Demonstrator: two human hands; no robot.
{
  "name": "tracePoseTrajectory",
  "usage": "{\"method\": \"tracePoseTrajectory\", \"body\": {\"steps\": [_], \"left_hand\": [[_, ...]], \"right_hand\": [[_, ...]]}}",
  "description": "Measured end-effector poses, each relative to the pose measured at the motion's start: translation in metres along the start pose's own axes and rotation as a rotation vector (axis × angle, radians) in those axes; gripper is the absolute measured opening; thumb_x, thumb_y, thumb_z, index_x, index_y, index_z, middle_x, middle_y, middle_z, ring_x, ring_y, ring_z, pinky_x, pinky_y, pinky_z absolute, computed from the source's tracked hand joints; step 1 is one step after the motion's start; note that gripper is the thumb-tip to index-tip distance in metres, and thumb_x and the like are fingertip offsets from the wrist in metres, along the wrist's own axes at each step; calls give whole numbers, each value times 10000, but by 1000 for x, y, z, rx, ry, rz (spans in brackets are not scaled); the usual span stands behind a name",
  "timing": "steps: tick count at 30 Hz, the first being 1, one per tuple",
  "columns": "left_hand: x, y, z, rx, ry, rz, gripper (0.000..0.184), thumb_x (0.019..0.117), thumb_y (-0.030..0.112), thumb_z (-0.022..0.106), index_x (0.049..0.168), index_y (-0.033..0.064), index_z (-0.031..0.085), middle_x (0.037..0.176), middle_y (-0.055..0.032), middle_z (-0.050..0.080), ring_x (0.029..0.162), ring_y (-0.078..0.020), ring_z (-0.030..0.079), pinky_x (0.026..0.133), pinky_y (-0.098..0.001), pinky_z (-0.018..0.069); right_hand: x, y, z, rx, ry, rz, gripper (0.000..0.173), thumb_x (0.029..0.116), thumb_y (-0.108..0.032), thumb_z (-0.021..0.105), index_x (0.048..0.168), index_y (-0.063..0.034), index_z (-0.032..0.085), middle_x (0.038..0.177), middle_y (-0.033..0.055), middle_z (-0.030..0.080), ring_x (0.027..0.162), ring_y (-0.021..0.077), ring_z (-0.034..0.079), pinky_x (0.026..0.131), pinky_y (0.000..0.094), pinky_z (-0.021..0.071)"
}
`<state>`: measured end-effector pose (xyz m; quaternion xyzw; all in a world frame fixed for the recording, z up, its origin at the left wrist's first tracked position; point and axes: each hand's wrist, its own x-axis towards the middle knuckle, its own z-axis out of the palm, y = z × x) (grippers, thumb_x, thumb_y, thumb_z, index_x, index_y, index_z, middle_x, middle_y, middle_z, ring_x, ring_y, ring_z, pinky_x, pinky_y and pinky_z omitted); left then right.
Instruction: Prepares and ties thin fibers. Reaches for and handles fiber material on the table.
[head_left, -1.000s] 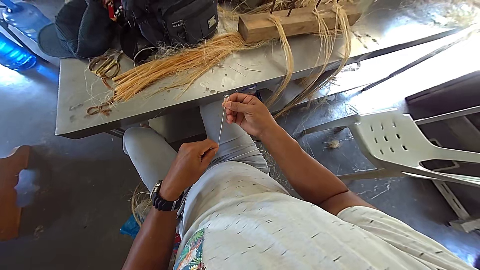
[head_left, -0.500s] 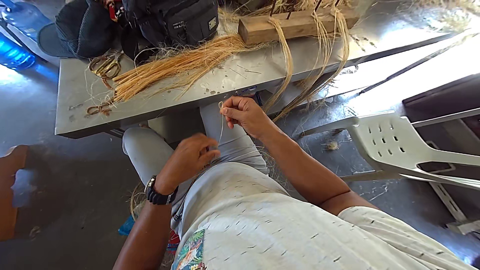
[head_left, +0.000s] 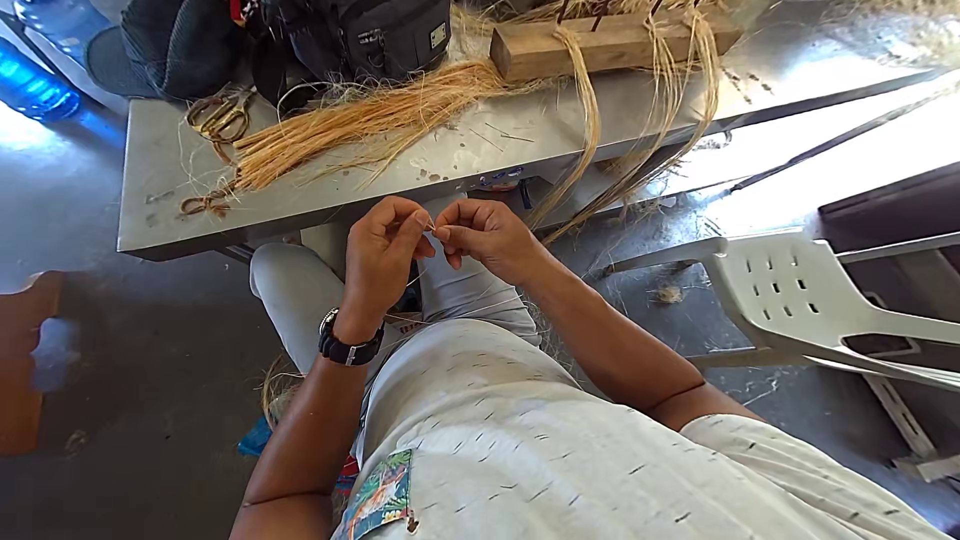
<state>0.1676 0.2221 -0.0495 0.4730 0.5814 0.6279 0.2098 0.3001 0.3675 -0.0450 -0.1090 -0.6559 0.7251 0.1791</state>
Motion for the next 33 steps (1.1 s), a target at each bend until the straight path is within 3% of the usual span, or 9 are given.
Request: {"method": "tracePoseTrajectory", "body": {"steps": [5,13,16,17,19,23,33], "left_hand": [[0,-2,0,-13,29,21,137,1083,184,516,1090,85,610,900,-59,681,655,-146,672,594,-288,609],[-1,-10,13,-74,96,53,137,1084,198,519,1131,96,597,931,-59,665,682,-142,675,597,-289,614],[-3,-14,17,-99,83,-14,208,1105,275,467,1215,126,560,907,-68,643,576,-134,613,482,-261,559],[-5,-15,18,-91,69,-52,225,1104,305,465,1225,142,561,869,-61,623,528,-129,555,434,-246,502],[-8,-18,19,-30,37,-98,214,1087,304,507,1176,137,606,765,-44,585,501,-123,489,417,-235,418],[-11,-25,21,38,-14,-78,147,1056,202,578,1106,107,679,754,-22,588,542,-108,492,466,-232,421],[-11,-25,24,22,37,-30,127,1060,188,570,1089,112,669,728,-18,562,509,-99,455,442,-222,392]], "right_hand": [[0,1,0,23,-5,-15,48,1000,7,581,1017,2,625,781,78,617,620,110,591,581,228,538],[8,6,5,96,69,24,41,1003,-35,600,984,-25,635,774,52,633,598,78,563,548,208,498],[10,7,6,141,109,25,62,1006,-34,591,964,-34,636,755,43,596,569,73,526,521,203,472],[12,6,5,157,118,32,66,1003,-31,589,959,-34,638,744,37,588,563,74,519,518,209,468],[12,3,3,184,141,51,77,997,-32,583,953,-34,645,723,34,586,557,78,517,515,215,462],[10,-1,2,228,161,98,88,1004,-34,578,966,-27,657,749,53,608,563,80,531,518,208,472],[3,-2,12,282,187,73,117,1007,-65,577,946,-72,676,768,41,596,570,67,513,513,190,454]]}}
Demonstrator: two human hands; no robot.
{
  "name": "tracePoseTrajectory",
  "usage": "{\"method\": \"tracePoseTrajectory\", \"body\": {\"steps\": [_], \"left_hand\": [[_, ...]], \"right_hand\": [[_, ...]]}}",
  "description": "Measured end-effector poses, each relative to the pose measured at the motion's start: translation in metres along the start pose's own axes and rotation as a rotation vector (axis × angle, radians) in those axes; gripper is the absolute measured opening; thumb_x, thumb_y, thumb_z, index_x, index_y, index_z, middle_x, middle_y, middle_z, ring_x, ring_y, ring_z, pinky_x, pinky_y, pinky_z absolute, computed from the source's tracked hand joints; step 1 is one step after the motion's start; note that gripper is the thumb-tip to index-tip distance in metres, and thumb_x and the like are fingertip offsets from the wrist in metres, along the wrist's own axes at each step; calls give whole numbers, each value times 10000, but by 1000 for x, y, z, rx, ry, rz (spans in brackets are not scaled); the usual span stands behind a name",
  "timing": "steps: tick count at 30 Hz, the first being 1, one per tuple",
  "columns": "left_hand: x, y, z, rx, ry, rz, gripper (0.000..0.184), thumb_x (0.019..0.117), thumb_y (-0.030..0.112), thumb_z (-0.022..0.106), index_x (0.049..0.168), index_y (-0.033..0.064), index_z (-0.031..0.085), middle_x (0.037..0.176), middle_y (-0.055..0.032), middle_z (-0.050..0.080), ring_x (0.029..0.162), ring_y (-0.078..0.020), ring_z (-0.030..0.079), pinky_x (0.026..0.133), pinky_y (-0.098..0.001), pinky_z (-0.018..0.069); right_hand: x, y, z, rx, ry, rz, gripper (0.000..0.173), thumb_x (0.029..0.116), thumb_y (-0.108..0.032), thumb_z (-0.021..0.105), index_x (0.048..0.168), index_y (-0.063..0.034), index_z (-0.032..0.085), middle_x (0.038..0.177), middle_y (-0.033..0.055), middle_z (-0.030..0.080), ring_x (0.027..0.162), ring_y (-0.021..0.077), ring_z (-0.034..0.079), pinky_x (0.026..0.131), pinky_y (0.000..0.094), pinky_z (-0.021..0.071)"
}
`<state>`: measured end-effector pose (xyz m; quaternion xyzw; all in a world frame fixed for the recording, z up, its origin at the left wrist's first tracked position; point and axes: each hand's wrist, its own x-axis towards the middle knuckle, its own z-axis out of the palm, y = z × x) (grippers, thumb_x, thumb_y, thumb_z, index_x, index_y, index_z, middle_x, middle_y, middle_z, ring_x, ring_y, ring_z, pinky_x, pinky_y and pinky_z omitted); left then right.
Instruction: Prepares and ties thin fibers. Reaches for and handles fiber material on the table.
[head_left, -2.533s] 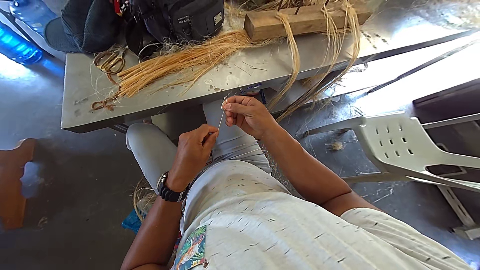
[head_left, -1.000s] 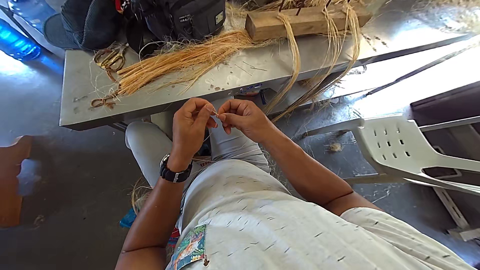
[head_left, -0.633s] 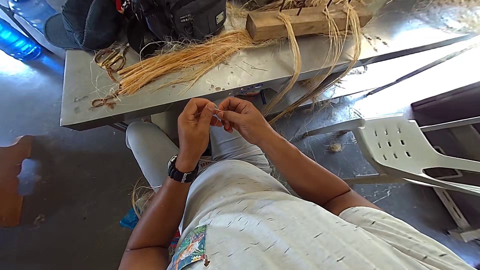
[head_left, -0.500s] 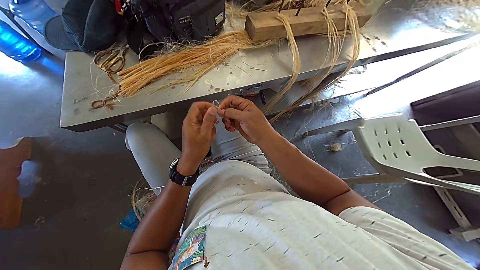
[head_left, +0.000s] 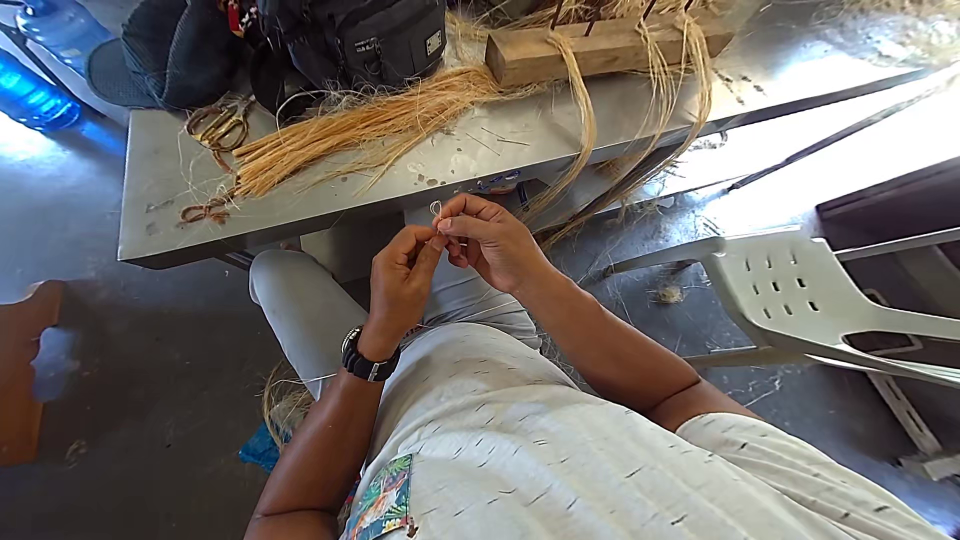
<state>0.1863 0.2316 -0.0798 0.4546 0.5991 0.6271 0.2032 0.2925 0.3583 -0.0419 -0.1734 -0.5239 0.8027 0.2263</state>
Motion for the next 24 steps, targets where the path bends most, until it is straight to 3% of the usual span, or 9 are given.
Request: {"method": "tracePoseTrajectory", "body": {"steps": [11,24], "left_hand": [[3,-3,0,203,-27,223,148,1064,140,546,1059,61,671,774,2,606,593,-65,539,521,-230,483],[1,-8,4,255,-35,228,141,1062,136,546,1033,62,662,758,5,605,578,-66,538,510,-241,486]], "right_hand": [[-3,0,4,31,65,-44,136,984,-34,575,902,-52,682,735,38,591,550,58,490,501,183,432],[-3,2,2,27,118,50,135,991,-49,574,903,-52,676,709,22,561,544,61,484,518,191,454]]}}
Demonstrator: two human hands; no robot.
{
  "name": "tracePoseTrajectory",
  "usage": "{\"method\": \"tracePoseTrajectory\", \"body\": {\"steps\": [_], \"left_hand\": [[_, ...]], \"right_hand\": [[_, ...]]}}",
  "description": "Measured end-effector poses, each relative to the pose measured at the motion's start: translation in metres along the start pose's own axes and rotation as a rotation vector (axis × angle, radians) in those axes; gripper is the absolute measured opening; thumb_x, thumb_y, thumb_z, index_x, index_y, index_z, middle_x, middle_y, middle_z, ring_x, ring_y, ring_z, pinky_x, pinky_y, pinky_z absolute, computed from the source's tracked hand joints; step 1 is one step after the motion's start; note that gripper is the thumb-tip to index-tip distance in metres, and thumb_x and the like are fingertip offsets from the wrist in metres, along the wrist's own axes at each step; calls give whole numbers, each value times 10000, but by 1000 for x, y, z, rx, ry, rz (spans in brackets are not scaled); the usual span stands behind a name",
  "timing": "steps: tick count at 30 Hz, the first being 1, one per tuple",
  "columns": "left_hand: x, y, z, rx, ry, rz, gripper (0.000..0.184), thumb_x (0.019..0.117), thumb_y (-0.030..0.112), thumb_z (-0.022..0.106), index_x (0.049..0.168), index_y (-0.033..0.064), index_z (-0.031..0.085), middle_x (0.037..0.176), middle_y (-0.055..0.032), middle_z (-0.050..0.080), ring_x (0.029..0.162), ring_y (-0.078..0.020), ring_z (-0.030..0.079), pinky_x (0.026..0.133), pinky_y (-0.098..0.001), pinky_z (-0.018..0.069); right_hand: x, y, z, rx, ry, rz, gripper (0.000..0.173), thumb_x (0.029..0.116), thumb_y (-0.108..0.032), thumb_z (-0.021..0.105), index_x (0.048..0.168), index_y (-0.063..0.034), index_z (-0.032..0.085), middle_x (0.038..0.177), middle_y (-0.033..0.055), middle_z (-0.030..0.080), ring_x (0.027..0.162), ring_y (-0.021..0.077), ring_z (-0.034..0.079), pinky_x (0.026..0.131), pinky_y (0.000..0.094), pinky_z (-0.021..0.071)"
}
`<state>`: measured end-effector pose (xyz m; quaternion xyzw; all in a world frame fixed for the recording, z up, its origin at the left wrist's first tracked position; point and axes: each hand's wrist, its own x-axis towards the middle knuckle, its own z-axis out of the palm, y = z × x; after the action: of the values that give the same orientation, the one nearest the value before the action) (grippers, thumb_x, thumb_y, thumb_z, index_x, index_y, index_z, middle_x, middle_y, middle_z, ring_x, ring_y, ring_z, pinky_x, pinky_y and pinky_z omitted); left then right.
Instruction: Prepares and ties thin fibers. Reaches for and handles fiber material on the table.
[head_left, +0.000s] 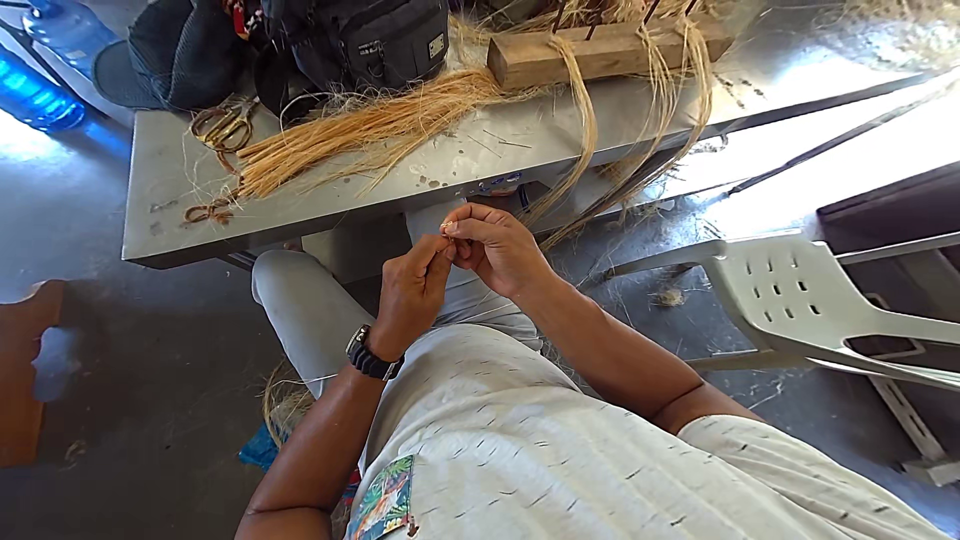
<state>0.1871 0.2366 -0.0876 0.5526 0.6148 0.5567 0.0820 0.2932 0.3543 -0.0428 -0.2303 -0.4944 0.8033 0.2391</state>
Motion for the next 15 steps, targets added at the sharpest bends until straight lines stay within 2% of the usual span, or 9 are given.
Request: {"method": "tracePoseTrajectory", "body": {"steps": [3,4,6,7,8,10,12,15], "left_hand": [[7,-1,-5,41,-44,-74,133,1055,192,578,1050,91,664,731,12,587,548,-79,516,480,-247,461],[10,-1,-9,60,-52,-86,164,1046,220,595,1097,90,679,785,-1,613,600,-90,554,521,-260,495],[17,3,-20,102,-64,-82,280,1043,273,597,1231,74,658,1029,-56,671,851,-132,661,718,-320,585],[21,6,-24,113,-53,-67,311,1047,292,589,1256,68,644,1103,-72,667,931,-146,668,773,-335,589],[24,9,-27,119,-38,-56,319,1051,309,584,1256,72,642,1118,-71,661,950,-145,664,780,-328,584],[28,15,-31,91,-22,-50,274,1055,310,578,1193,89,660,1064,-50,666,884,-123,659,712,-291,568],[29,17,-33,-23,-19,-79,196,1066,246,558,1089,84,667,936,-40,660,745,-116,638,621,-260,554],[31,18,-39,-185,-42,-125,180,1076,205,529,1040,75,648,857,-46,663,690,-134,645,624,-275,575]], "right_hand": [[6,-3,-5,-112,-2,-53,114,996,-66,590,928,-48,680,711,34,565,533,67,480,489,193,432],[6,-6,-6,-149,0,-64,111,1002,-78,591,937,-53,678,722,38,575,530,66,484,475,188,424],[5,-13,-8,-197,-12,-46,114,1019,-88,573,951,-57,658,756,57,612,515,67,496,442,181,408],[4,-15,-7,-202,-23,-27,121,1029,-88,557,958,-52,648,770,71,634,503,70,511,426,181,411],[4,-17,-7,-193,-37,-10,128,1040,-83,542,966,-40,637,768,84,644,486,76,524,413,186,426],[3,-17,-6,-158,-87,24,129,1053,-61,516,986,-19,619,797,108,672,491,96,568,424,208,476],[2,-16,-6,-111,-156,43,123,1057,-47,502,1007,-13,609,874,129,704,549,119,634,466,228,528],[1,-14,-9,-70,-241,30,104,1057,-43,503,1018,-14,595,820,109,668,580,126,643,525,251,573]]}}
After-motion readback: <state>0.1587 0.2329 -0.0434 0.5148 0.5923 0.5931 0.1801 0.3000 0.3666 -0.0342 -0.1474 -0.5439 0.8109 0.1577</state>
